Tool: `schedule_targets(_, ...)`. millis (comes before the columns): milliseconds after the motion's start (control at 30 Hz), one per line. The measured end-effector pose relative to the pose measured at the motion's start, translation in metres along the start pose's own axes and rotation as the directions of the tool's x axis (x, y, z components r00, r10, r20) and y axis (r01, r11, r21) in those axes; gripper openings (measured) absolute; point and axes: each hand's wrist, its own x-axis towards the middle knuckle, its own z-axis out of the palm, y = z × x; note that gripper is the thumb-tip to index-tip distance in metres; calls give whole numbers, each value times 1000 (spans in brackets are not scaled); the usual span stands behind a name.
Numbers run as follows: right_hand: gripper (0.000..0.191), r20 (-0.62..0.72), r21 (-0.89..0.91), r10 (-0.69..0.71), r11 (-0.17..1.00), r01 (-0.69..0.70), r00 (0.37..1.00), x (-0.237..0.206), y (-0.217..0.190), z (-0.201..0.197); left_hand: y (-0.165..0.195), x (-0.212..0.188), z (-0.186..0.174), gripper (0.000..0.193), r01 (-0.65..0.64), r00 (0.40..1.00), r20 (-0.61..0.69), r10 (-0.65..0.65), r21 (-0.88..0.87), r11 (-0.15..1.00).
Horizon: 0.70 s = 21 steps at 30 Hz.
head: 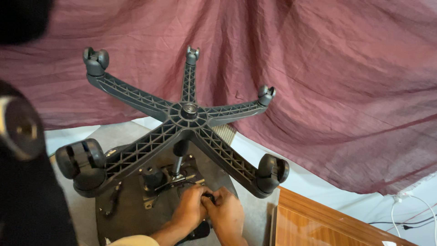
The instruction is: The person works on an upside-down office chair resting on its seat, manipulating the tilt mechanism and base by hand. They grip and turn parts under the five-star base throughout the clip, with a screwdriver lying on the chair seat nearby.
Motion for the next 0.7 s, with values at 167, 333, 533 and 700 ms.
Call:
schedule_targets(167,26,-76,101,-152,982,159,985,1,-2,6,-12,4,1,65,40,998,64,-28,-200,979)
schedule_targets(333,25,-148,172,-276,938,300,950,11,4,18,-13,6,-3,81,225,960,198,-198,-125,966)
schedule_targets(533,29,-61,88,-23,996,28,998,15,3,27,-13,6,-7,52,-42,998,-52,37,-99,994)
schedule_targets(700,32,10,144,38,989,-39,999,24,13,39,-10,13,-28,82,281,933,237,-270,-9,960)
